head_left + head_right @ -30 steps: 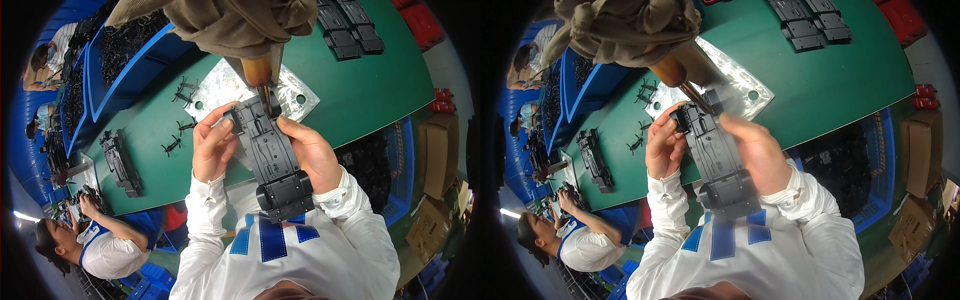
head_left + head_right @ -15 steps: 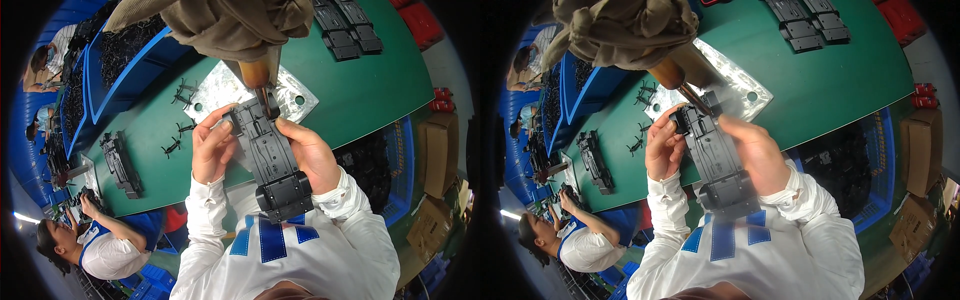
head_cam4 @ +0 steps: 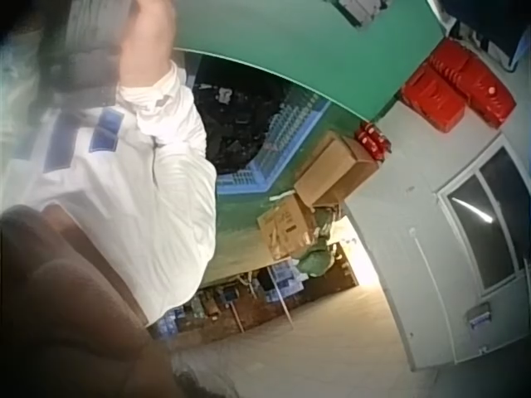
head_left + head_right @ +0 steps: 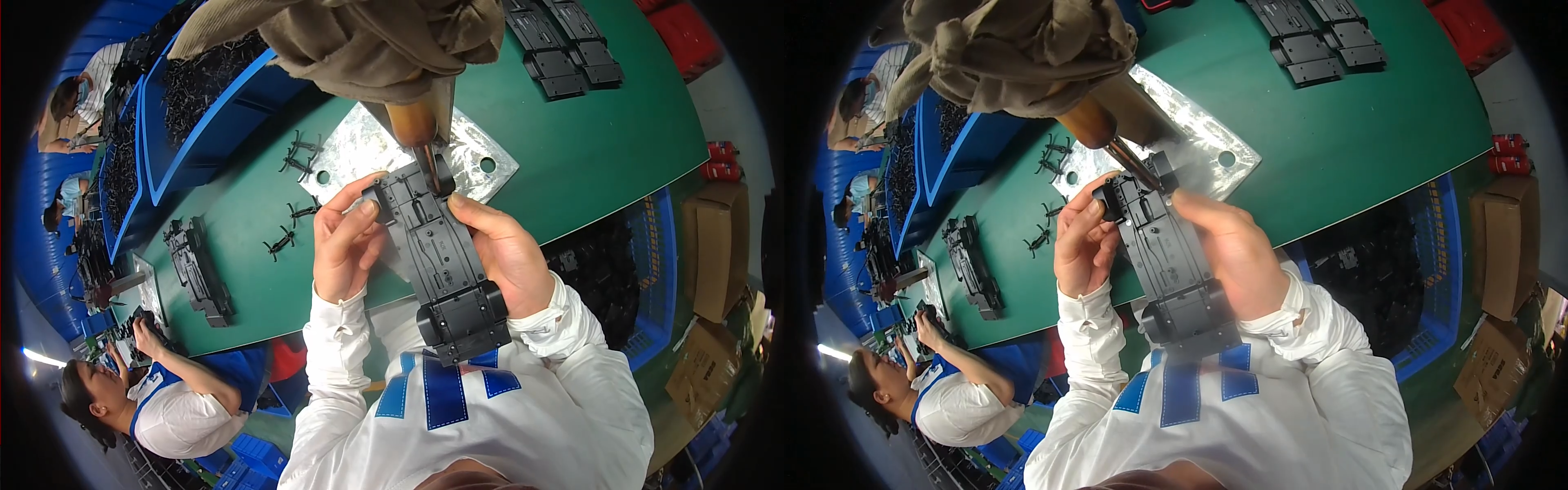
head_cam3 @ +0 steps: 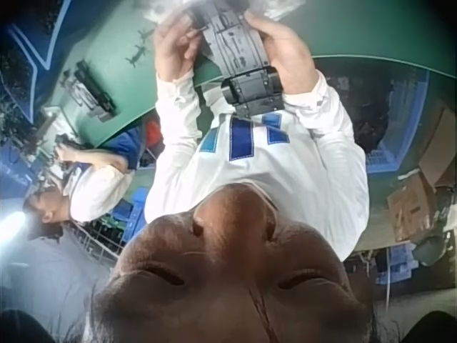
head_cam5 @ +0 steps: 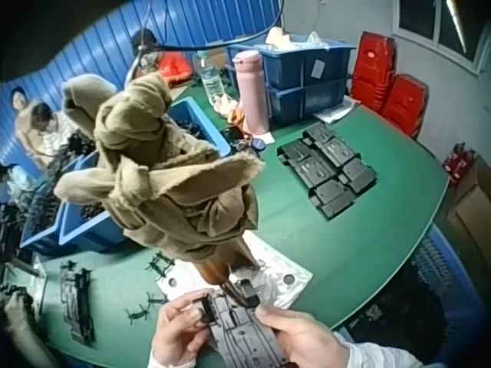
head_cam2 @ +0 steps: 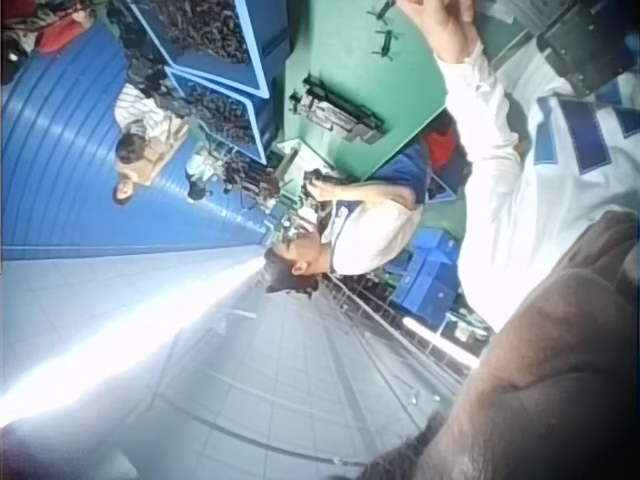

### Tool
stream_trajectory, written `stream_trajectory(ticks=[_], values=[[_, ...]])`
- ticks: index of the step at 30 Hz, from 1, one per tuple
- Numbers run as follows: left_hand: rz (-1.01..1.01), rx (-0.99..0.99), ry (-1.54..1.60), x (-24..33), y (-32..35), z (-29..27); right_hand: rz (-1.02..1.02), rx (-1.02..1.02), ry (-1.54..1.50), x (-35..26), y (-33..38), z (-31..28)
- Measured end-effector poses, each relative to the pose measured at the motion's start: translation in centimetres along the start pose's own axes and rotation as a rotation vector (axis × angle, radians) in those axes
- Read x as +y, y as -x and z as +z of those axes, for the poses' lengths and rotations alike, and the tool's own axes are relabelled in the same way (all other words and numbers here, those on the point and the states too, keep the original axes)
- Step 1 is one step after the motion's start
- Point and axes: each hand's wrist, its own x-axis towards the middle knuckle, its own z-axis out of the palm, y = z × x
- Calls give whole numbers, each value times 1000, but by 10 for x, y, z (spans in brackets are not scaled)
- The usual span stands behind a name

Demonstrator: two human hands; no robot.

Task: Assembling the chassis and axle components of a toy truck using a manual press tool.

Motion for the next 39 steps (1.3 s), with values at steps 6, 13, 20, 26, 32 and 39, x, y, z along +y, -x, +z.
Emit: stream_trajectory(ticks=[6, 13, 20, 26, 32, 39], values=[[4, -7, -4, 1, 1, 0, -17, 20, -5, 4, -3, -5], [2, -12, 6, -1, 3, 1, -22, 6, 32, 2, 2, -2], [-1, -15, 5, 1, 0, 0, 6, 3, 2, 0, -1, -2], [5, -25, 14, 1, 1, -1, 19, -7, 5, -1, 3, 3], [-1, -19, 18, -1, 6, 1, 5, 4, 1, 1, 5, 2], [-25, 32, -20, -11, 12, 0, 117, -22, -105, 7, 9, -6]])
